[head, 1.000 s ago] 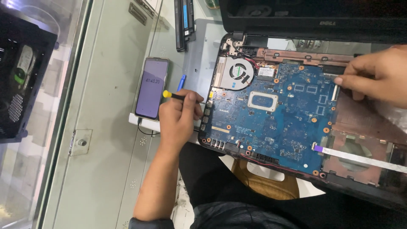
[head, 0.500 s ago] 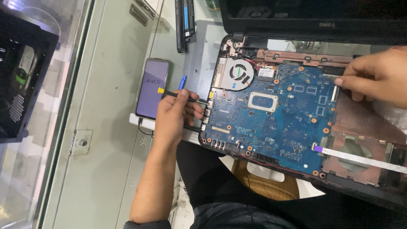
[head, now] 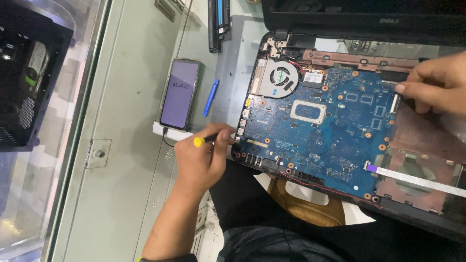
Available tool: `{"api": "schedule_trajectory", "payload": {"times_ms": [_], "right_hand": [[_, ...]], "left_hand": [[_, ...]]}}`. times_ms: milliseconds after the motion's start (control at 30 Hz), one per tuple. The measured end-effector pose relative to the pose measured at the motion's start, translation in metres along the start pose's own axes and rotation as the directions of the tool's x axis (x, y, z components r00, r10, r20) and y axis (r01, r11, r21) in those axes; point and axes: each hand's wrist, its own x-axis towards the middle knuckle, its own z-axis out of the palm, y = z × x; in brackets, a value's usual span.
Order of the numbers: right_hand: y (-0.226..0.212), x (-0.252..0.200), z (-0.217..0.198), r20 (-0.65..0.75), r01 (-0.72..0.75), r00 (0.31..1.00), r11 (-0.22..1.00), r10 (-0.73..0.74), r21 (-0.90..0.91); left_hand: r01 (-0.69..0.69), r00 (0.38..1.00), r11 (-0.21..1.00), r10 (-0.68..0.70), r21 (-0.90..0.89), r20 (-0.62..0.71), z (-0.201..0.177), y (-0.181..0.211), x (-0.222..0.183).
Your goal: Removing a motherboard from a laptop by unscrewing it and disconnecting internal cables.
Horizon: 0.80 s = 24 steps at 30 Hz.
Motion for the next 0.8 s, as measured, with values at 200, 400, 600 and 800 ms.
{"api": "schedule_trajectory", "payload": {"times_ms": [200,400,600,800], "right_hand": [[0.005,0.0,0.01,-0.045,0.05,0.998,0.978,-0.041,0.205],[-0.002,0.0,0.002,-0.024,0.057,0.998,0.998,-0.058,-0.016],[-0.004,-0.003,0.002,-0.036,0.065,0.997,0.992,-0.069,-0.105],[-0.01,-0.006,-0.002,-0.024,0.018,1.0,0.996,-0.02,-0.084]], "left_hand": [[-0.18,0.984,0.962,0.178,0.204,0.031,0.002,-0.008,-0.02],[-0.216,0.976,0.933,0.214,0.286,0.038,0.009,-0.015,-0.019],[-0.229,0.971,0.937,0.203,0.263,0.123,0.003,-0.007,-0.008],[0.253,0.916,0.951,-0.176,-0.177,0.362,-0.016,-0.007,0.013]]}}
